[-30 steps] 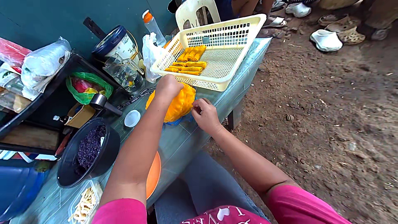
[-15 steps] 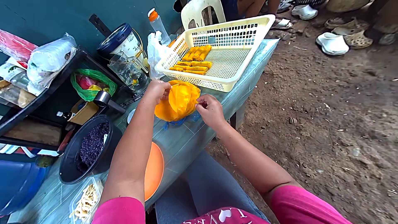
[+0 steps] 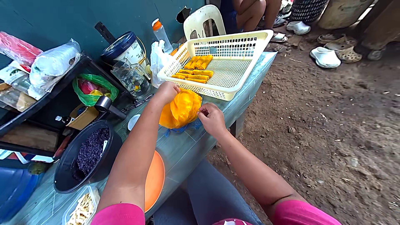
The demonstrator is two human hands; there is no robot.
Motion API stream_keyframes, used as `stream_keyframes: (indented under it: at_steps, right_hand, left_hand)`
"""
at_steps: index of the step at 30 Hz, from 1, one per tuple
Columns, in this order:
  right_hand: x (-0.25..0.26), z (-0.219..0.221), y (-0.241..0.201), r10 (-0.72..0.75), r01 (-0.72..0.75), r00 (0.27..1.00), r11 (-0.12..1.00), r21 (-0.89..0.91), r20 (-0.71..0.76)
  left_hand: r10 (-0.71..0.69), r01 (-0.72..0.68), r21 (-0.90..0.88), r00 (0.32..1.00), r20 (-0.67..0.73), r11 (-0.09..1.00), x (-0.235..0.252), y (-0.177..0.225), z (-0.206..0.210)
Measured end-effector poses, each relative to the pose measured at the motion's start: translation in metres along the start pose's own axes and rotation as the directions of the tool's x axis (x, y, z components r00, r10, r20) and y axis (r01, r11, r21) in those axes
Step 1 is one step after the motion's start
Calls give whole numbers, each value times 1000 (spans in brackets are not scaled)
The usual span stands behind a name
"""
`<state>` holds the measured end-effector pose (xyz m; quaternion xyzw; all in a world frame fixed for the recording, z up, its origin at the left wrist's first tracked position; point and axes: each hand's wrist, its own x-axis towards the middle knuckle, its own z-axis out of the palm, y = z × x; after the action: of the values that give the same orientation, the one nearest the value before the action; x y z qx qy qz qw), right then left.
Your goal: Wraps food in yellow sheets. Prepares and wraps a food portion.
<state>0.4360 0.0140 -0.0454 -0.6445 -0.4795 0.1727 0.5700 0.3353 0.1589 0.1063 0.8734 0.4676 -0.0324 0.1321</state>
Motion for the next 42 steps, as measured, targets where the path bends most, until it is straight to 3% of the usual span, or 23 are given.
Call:
stream_keyframes:
  at_steps: [5, 9, 12, 17, 23, 28, 35, 42]
  right_hand:
    - [-1, 0, -1, 9, -9, 1000, 1000, -5, 0]
    - [-1, 0, -2, -2, 2, 1000, 1000, -1, 0]
    - [-2, 0, 1, -32, 32, 999, 999, -11, -4]
    - [-3, 1, 1, -38, 38, 999, 999, -18, -25]
    - [-2, 2, 3, -47, 47, 999, 999, -26, -11]
    - [-2, 2, 4, -57, 57, 998, 998, -39, -9]
    - [-3, 3, 9, -97, 95, 995, 994, -44, -26]
    - [-4, 4, 10, -121, 118, 992, 990, -83, -40]
  left_hand:
    - [-105, 105, -14, 994, 9, 994, 0, 0, -4]
    - [-234, 227, -296, 972, 11, 928, 0, -7, -3]
    - [-267, 239, -497, 963, 14, 834, 5, -12, 6]
    - [-241, 182, -528, 969, -46, 830, 9, -5, 10]
    - [-250, 257, -606, 963, 97, 753, 5, -26, -9]
    - [-298, 279, -674, 950, 91, 684, -6, -44, -13]
    - [-334, 75, -889, 938, -90, 452, -56, -70, 8]
    - [-467, -107, -955, 854, -230, 275, -117, -86, 34]
